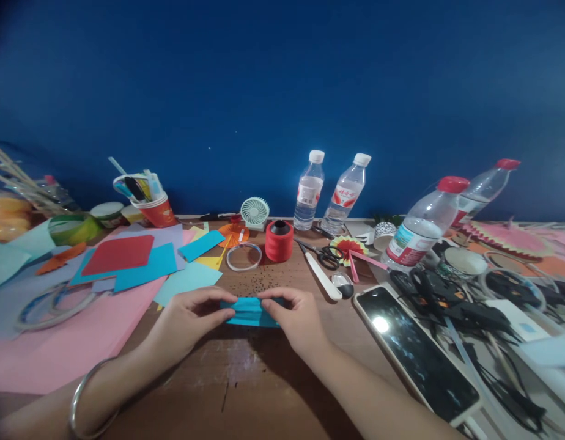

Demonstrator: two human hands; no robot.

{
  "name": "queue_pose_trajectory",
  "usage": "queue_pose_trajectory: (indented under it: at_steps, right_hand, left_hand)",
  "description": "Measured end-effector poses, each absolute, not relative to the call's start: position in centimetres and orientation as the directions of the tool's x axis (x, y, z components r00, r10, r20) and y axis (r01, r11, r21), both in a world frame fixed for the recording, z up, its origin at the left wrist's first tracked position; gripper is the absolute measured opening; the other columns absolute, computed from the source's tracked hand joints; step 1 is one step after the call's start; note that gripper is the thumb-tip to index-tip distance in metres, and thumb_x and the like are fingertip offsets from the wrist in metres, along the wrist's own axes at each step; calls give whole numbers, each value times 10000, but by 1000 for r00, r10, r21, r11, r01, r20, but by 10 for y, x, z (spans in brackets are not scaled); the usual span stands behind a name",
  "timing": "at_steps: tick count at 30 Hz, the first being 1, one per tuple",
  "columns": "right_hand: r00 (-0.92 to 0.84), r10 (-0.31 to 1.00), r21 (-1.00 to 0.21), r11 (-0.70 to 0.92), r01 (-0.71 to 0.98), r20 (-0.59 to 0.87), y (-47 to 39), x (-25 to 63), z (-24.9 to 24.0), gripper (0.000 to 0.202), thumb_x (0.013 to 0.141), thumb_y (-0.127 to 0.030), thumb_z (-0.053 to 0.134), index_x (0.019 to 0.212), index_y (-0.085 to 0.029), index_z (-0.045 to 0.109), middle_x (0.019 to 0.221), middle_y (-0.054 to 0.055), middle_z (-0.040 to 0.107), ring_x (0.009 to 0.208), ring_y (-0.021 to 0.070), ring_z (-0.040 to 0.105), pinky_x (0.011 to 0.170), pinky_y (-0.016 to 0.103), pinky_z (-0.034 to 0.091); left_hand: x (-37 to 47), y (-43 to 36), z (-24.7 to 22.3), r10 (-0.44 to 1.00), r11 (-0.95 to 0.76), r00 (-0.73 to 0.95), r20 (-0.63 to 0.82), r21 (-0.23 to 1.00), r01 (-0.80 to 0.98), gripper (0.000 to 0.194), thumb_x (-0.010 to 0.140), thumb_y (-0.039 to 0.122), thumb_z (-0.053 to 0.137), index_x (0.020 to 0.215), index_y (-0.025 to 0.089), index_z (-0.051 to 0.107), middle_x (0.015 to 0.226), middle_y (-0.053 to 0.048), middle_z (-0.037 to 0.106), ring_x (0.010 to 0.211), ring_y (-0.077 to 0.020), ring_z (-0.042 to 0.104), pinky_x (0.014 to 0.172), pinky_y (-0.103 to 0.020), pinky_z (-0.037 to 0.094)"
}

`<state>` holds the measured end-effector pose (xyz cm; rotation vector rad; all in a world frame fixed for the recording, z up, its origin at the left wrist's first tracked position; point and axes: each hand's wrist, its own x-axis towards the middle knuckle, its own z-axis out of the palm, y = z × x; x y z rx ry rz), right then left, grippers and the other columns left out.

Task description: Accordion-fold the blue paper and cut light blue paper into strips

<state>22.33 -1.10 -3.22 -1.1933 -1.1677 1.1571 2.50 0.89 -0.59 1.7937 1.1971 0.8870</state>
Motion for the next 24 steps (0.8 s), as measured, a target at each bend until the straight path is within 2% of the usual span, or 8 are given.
queue_pose_trajectory:
  at_steps: [6, 10, 14, 17, 20, 22, 24]
  right_hand:
    - [17, 999, -988, -41, -146, -44, -10, 223, -40, 148, 685, -314, 706, 787, -211, 739, 724, 33, 709, 577, 175, 598, 511, 291, 473]
    - [47, 998, -982, -40, -186, -49, -8, 224, -40, 158, 665, -263, 724, 818, -223, 736, 795, 24, 720, 721, 172, 616, 626, 266, 468]
    - [71, 995, -979, -50, -199, -65, -7, 224, -39, 108, 649, -231, 723, 755, -211, 732, 743, 16, 711, 676, 144, 591, 598, 238, 431]
    - [71, 995, -980, -57, -192, -72, -7, 224, -37, 95, 640, -227, 717, 731, -199, 726, 715, 19, 703, 644, 142, 580, 573, 240, 418]
    - [39, 997, -987, -57, -152, -63, -9, 222, -33, 97, 643, -226, 706, 732, -193, 723, 696, 23, 699, 643, 151, 585, 588, 256, 425]
    - [5, 999, -993, -50, -109, -51, -12, 219, -29, 92, 652, -217, 692, 735, -190, 722, 685, 22, 697, 632, 152, 586, 589, 262, 425]
    - [-31, 999, -997, -35, -62, -33, -15, 216, -26, 86, 657, -200, 678, 732, -188, 719, 678, 20, 693, 623, 154, 586, 584, 265, 422]
  left_hand:
    - [25, 10, -6, 940, -295, 283, 191, 870, 394, 113, 779, 246, 626, 879, 240, 677, 871, 16, 695, 809, -155, 618, 757, -254, 479]
    - [21, 11, -6, 911, -369, 340, 235, 832, 414, 172, 857, 209, 509, 949, 245, 649, 927, 7, 680, 859, -152, 609, 786, -267, 471]
    - [14, 15, 1, 819, -506, 502, 279, 763, 401, 346, 829, 85, 406, 1025, 262, 630, 992, -10, 618, 943, -169, 561, 846, -316, 434]
    - [7, 19, 7, 719, -666, 594, 360, 601, 442, 460, 752, 28, 427, 1122, 251, 584, 1114, -54, 505, 1063, -215, 470, 915, -384, 374]
    - [6, 19, 10, 642, -765, 636, 428, 410, 497, 368, 798, 61, 438, 1090, 228, 586, 1183, -79, 445, 1141, -243, 394, 960, -425, 314]
    - [10, 16, 10, 662, -740, 650, 374, 461, 489, 244, 847, 133, 454, 1015, 223, 604, 1185, -68, 483, 1133, -232, 411, 970, -406, 304]
    - [16, 13, 11, 717, -646, 653, 245, 586, 489, 180, 871, 192, 452, 951, 221, 611, 1110, -46, 561, 1052, -206, 481, 929, -361, 342]
